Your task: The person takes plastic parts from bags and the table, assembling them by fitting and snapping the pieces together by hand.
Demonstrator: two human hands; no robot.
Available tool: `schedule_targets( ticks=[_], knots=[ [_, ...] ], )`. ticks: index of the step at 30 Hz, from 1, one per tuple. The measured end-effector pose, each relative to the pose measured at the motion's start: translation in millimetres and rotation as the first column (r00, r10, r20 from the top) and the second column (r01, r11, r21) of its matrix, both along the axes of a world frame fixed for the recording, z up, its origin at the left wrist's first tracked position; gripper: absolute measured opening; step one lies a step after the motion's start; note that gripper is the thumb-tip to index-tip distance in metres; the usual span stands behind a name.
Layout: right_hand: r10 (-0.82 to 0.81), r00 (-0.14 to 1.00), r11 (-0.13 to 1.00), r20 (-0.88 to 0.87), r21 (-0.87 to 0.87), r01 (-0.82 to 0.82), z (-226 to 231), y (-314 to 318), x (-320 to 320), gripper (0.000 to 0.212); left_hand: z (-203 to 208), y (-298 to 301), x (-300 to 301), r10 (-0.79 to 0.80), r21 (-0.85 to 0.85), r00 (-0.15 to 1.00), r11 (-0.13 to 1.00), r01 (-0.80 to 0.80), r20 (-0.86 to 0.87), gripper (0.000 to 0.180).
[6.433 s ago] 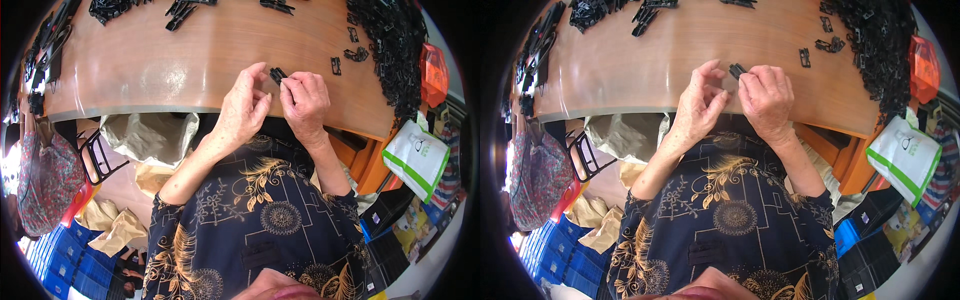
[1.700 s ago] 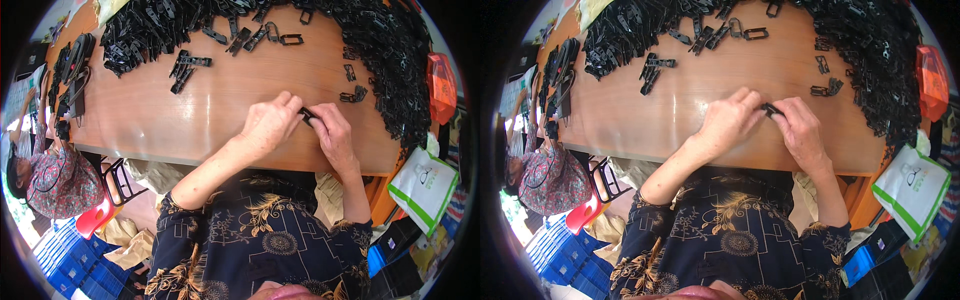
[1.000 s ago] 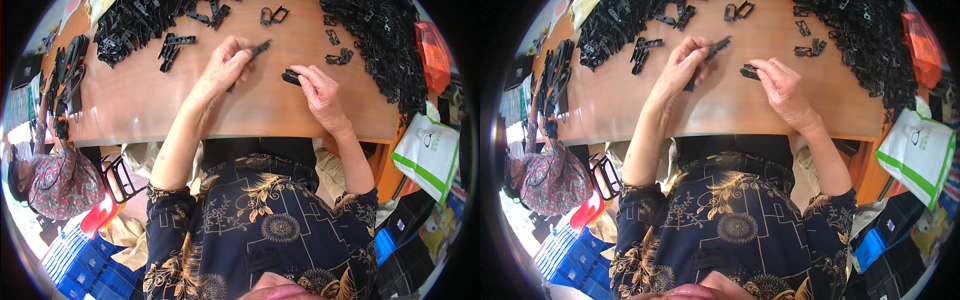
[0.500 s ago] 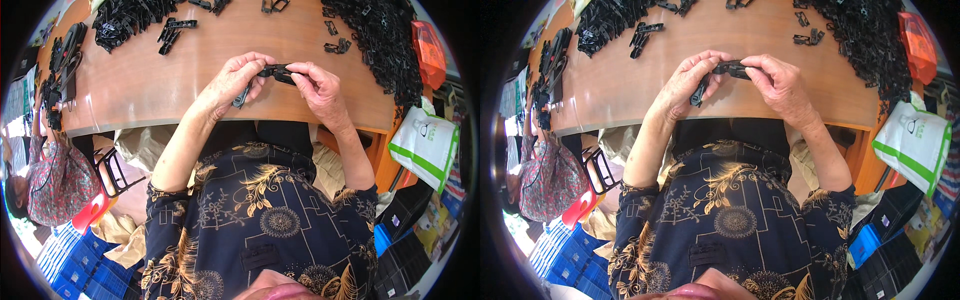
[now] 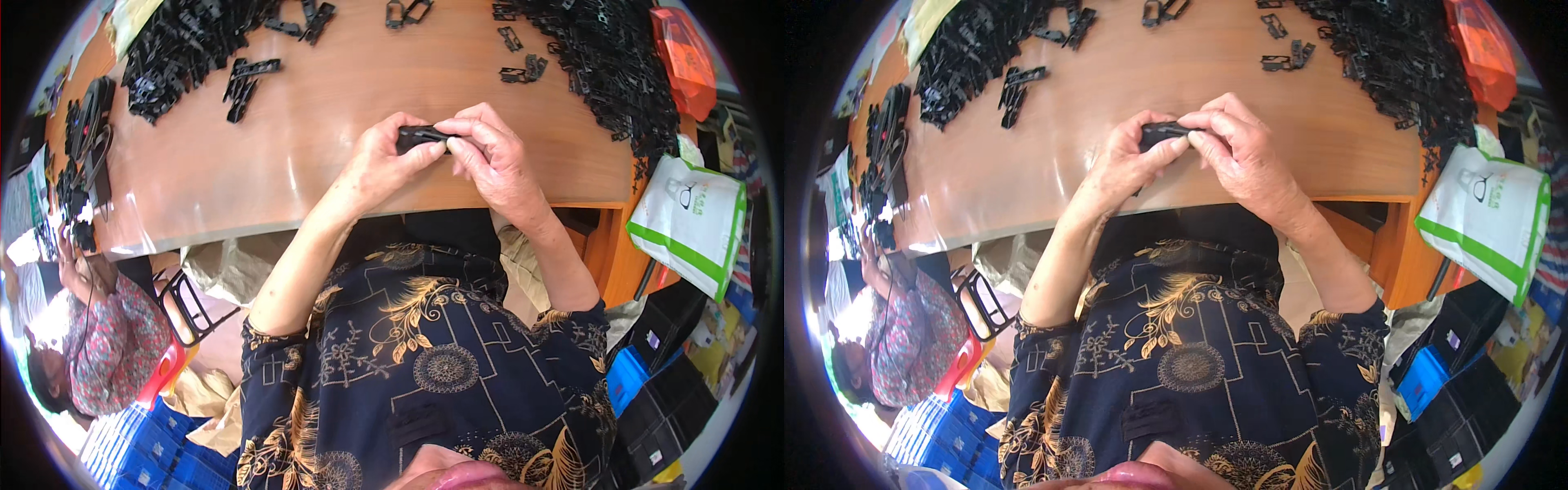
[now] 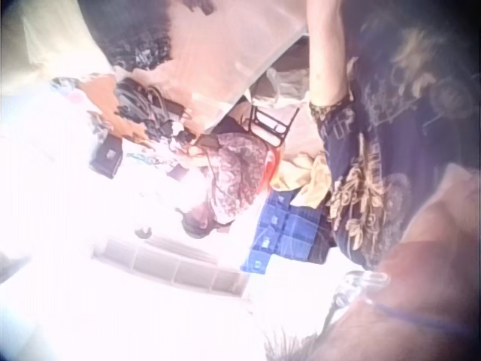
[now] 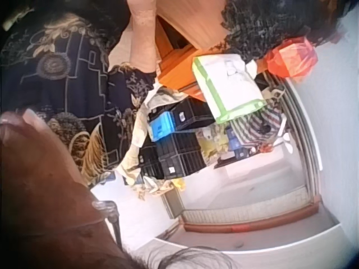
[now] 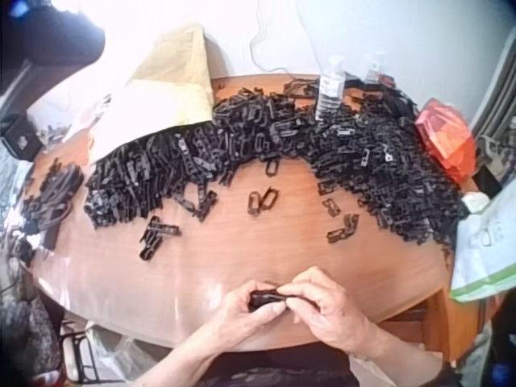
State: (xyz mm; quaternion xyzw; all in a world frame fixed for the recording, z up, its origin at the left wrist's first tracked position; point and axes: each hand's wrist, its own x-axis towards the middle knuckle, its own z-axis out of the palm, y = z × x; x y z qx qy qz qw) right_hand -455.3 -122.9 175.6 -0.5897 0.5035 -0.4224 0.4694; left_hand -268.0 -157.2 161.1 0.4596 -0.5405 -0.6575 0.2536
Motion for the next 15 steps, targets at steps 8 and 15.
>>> schedule_targets(
  ticks=[8, 15],
  knots=[
    [-0.083, 0.88, 0.917, 0.467, 0.381, -0.116, -13, -12, -19, 0.019, 16, -4, -5, 0.107, 0.379, 0.959, 0.925, 0.0, -0.262, 0.016],
    [-0.065, 0.934, 0.903, 0.352, 0.419, -0.095, -21, -14, -12, 0.015, 8, -19, 13, 0.004, 0.343, 0.964, 0.935, 0.092, -0.268, 0.016]
  ],
)
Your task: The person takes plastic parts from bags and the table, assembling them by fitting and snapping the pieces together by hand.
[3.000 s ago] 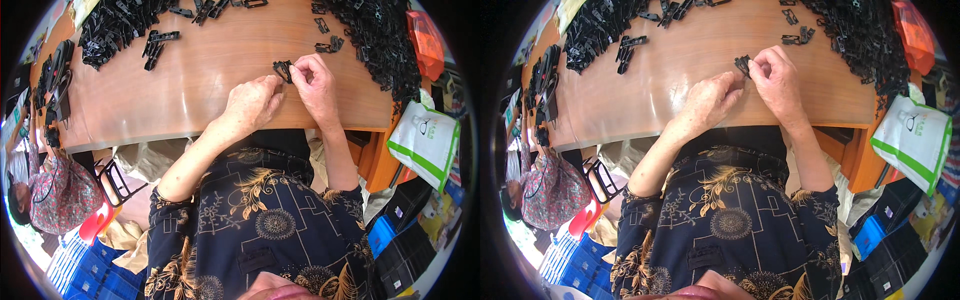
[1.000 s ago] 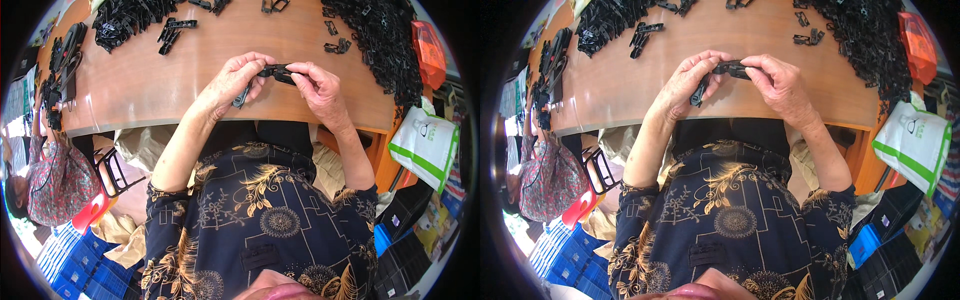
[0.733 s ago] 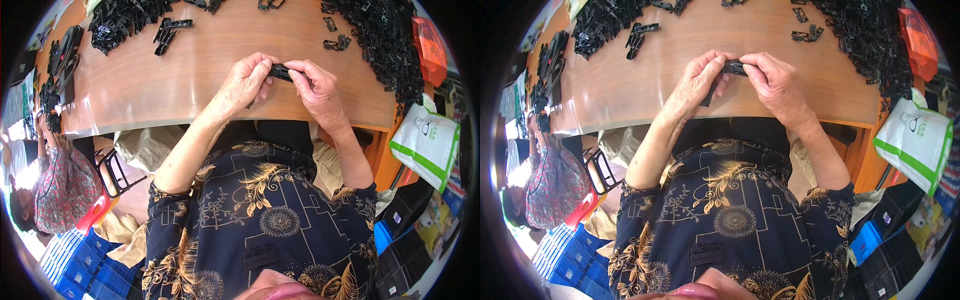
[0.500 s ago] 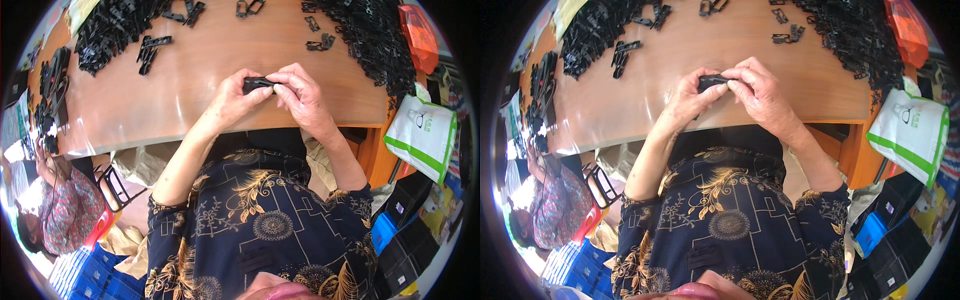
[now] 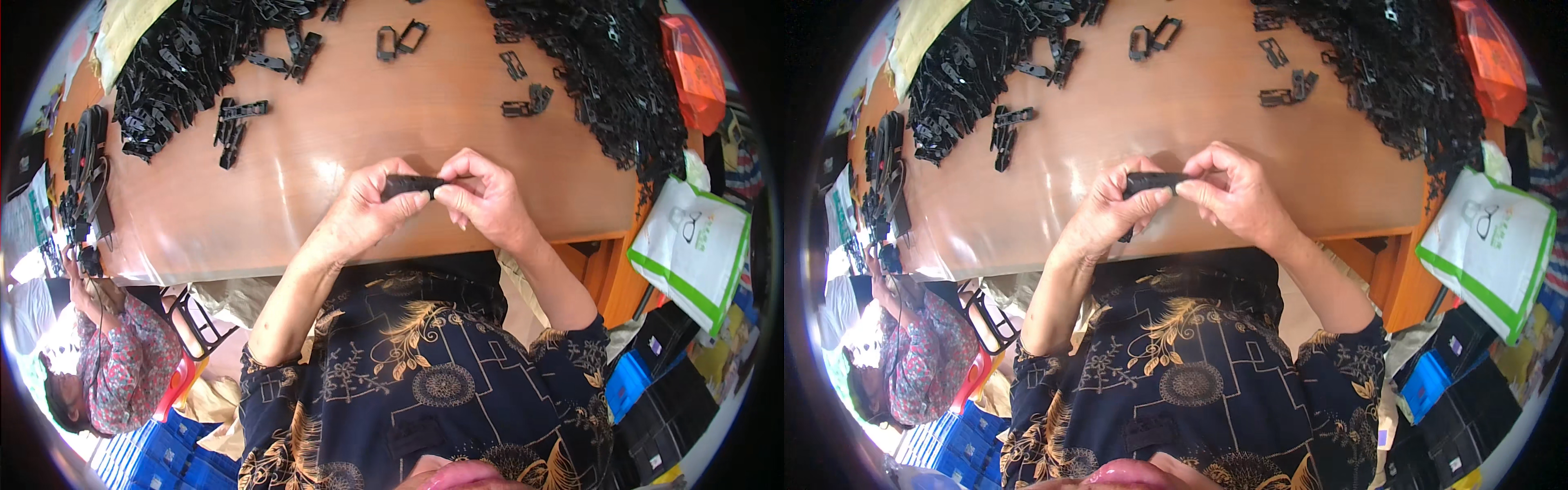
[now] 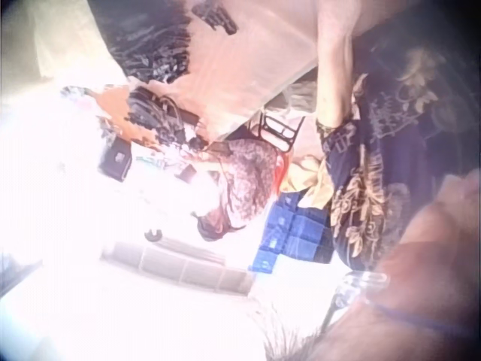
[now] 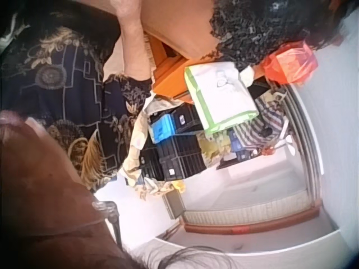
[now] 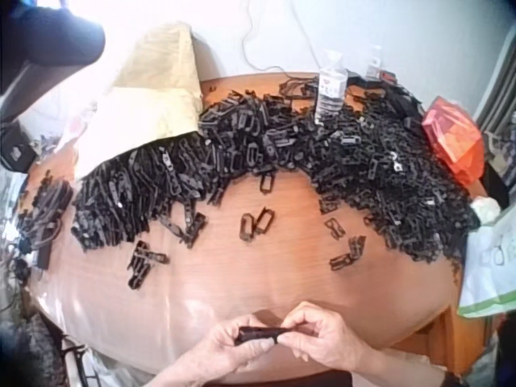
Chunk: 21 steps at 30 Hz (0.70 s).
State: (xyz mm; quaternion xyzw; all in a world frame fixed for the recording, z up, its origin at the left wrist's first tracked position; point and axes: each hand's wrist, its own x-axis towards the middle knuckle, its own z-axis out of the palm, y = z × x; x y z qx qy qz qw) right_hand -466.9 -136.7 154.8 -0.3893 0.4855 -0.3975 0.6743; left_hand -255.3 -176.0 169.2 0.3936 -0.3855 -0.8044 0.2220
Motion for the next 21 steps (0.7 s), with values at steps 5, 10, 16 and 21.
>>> schedule_targets(
  ticks=[5, 10, 16, 21],
  knots=[
    [-0.131, 0.729, 0.836, -0.672, -0.47, -0.283, 27, -18, -21, 0.019, 20, -30, 10, 0.004, -0.579, 0.74, 0.626, 0.523, 0.672, 0.026],
    [-0.46, 0.193, 0.63, -0.867, -0.472, -0.617, 32, -53, -67, 0.021, 20, -84, 0, 0.518, -0.651, 0.5, 0.154, 0.743, 0.694, 0.025],
    [-0.452, 0.087, 0.573, -0.888, -0.364, -0.734, 25, -63, -83, 0.018, -2, -145, -15, 0.537, -0.612, 0.595, -0.173, 0.772, 0.598, 0.03],
    [-0.473, 0.208, 0.59, -0.856, -0.483, -0.647, 17, -58, -84, 0.015, 3, -145, -2, 0.512, -0.57, 0.537, -0.107, 0.815, 0.671, 0.03]
  ],
)
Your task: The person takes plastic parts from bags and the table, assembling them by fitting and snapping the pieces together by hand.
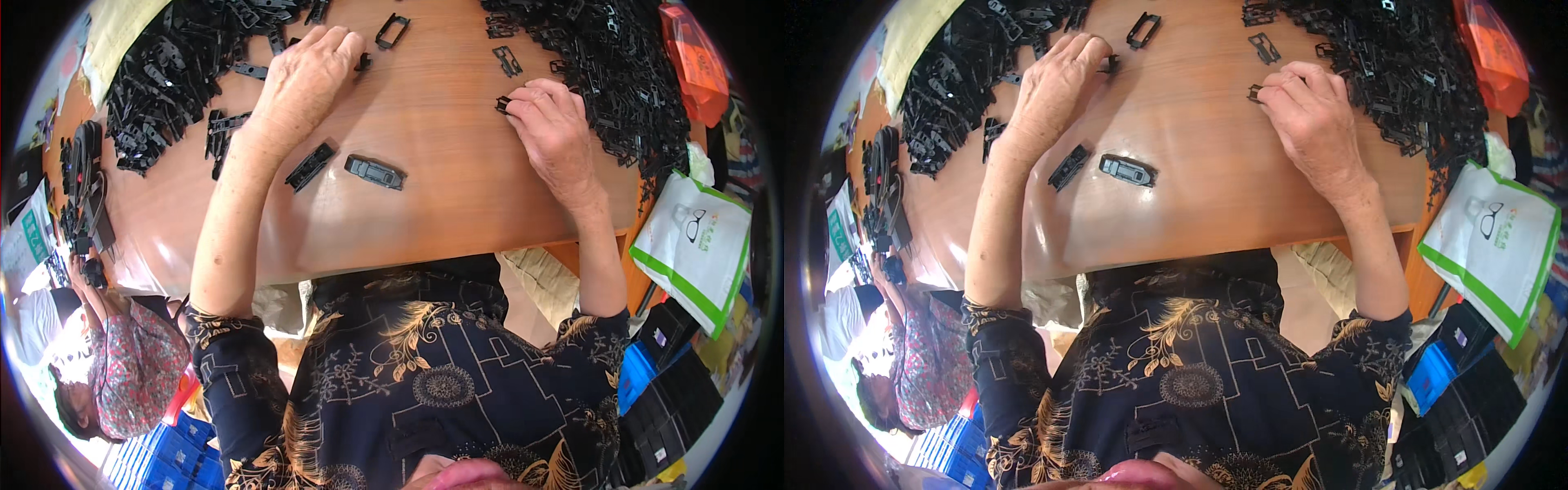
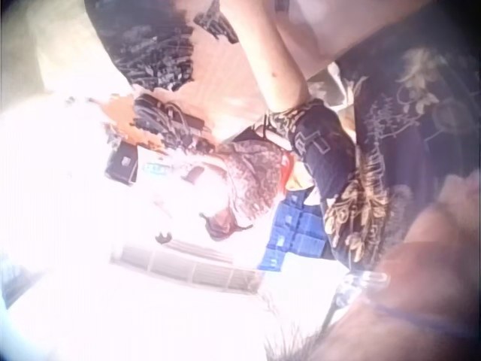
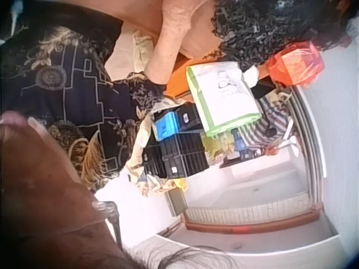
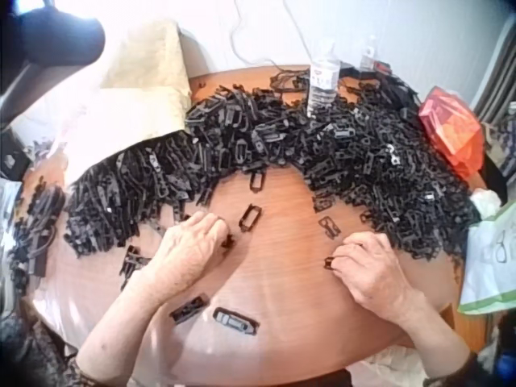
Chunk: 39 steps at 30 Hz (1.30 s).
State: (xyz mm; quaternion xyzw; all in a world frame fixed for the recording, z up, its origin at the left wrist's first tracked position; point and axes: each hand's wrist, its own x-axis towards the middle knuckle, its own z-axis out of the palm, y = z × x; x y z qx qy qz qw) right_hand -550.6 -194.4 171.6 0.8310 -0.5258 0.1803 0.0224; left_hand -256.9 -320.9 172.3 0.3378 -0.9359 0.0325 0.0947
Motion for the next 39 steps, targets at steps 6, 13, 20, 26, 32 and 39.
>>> schedule_targets(
  ticks=[6, 13, 20, 26, 32, 39],
  knots=[
    [-0.224, 0.475, 0.951, 0.851, 0.298, -0.085, 3, 26, 60, 0.012, 5, 79, -14, 0.63, 0.758, 0.449, 0.392, 0.521, -0.634, 0.031],
    [-0.2, 0.247, 0.955, 0.948, 0.245, -0.167, 11, 46, 97, 0.01, 0, 134, -24, 0.728, 0.676, 0.268, 0.346, 0.65, -0.631, 0.035],
    [-0.187, 0.437, 0.971, 0.88, 0.233, -0.054, 18, 55, 107, 0.01, 1, 147, -22, 0.714, 0.674, 0.26, 0.383, 0.632, -0.65, 0.033],
    [0.002, 0.78, 1.0, 0.626, -0.019, 0.012, 20, 56, 112, 0.024, -6, 153, -31, 0.847, 0.679, 0.091, 0.351, 0.645, -0.524, 0.03],
    [-0.052, 0.82, 0.997, 0.571, -0.012, 0.072, 7, 52, 105, 0.034, -3, 137, -28, 0.804, 0.818, 0.26, 0.415, 0.398, -0.535, 0.022],
    [-0.147, 0.788, 0.986, 0.598, 0.152, 0.068, -1, 47, 94, 0.031, -8, 33, 37, 0.554, 0.051, 0.803, 0.828, -0.558, -0.221, 0.029]
  ],
)
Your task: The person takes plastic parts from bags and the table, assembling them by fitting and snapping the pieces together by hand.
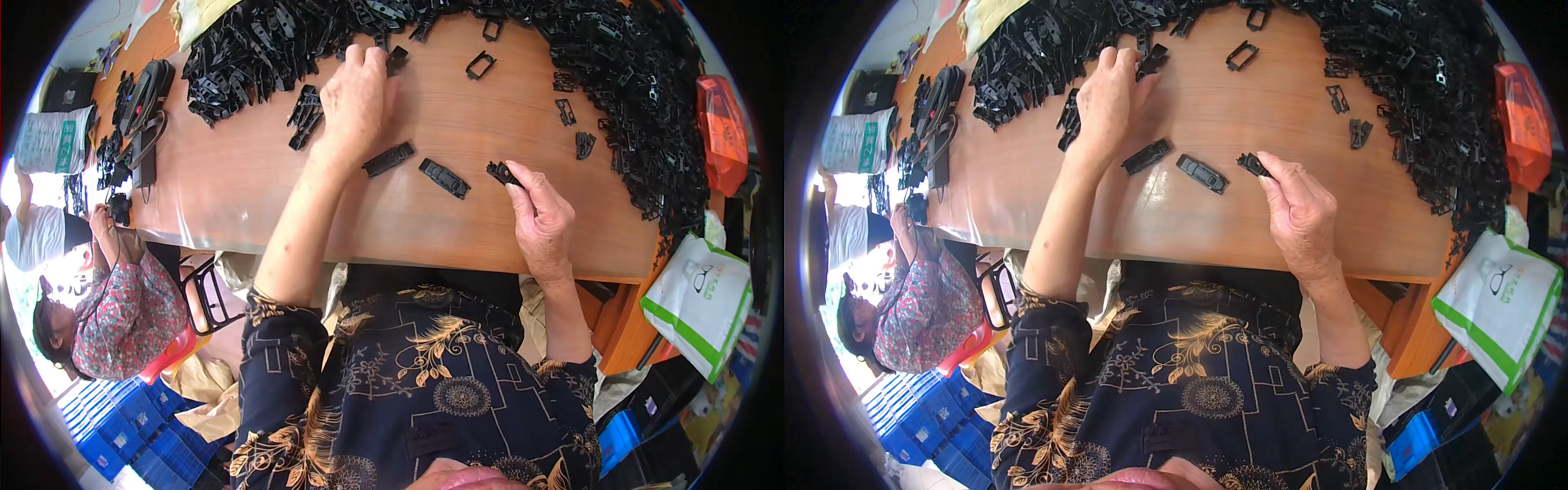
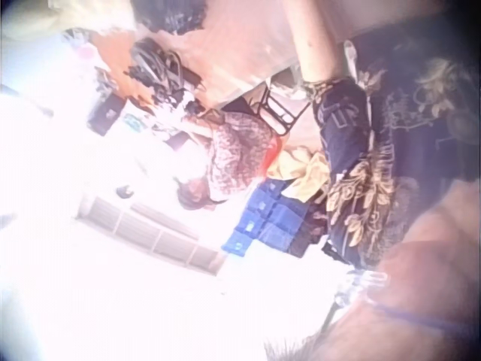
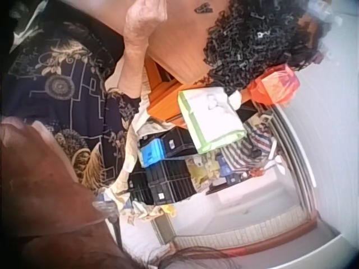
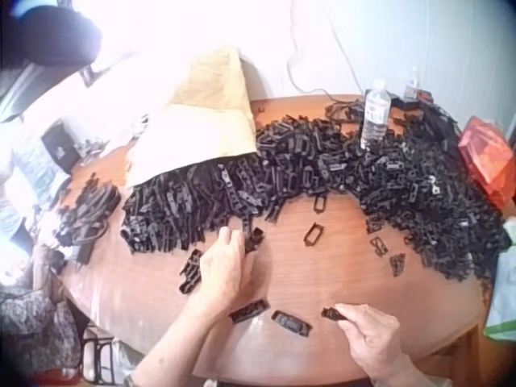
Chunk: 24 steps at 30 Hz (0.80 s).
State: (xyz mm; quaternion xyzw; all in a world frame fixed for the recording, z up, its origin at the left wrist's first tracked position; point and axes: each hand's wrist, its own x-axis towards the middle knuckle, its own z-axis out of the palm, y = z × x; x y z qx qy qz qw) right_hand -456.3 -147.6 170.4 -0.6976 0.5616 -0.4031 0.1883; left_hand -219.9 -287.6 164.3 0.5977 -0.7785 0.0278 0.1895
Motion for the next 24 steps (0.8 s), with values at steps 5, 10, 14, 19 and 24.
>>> schedule_targets(
  ticks=[5, 10, 14, 19, 24],
  knots=[
    [-0.055, 0.913, 0.973, 0.405, 0.226, -0.042, -7, -4, 3, 0.024, -8, -21, 5, -0.075, 0.021, 0.985, 0.997, 0.073, 0.158, 0.028],
    [-0.209, 0.535, 0.84, 0.819, 0.43, -0.33, -3, -14, 2, 0.022, -5, 6, -3, -0.201, 0.003, 0.953, 0.978, 0.207, -0.225, 0.029],
    [-0.307, 0.25, 0.757, 0.918, 0.395, -0.521, 6, -15, 8, 0.02, 16, 54, -20, 0.092, 0.389, 0.494, 0.746, 0.541, -0.864, 0.051],
    [-0.287, 0.232, 0.731, 0.93, 0.369, -0.574, 17, -4, 13, 0.021, 22, 88, -23, 0.088, 0.242, 0.239, 0.608, 0.756, -0.967, 0.059],
    [-0.262, 0.235, 0.719, 0.936, 0.352, -0.599, 17, 10, 12, 0.021, 18, 107, -27, 0.038, 0.155, 0.165, 0.601, 0.784, -0.985, 0.061]
  ],
)
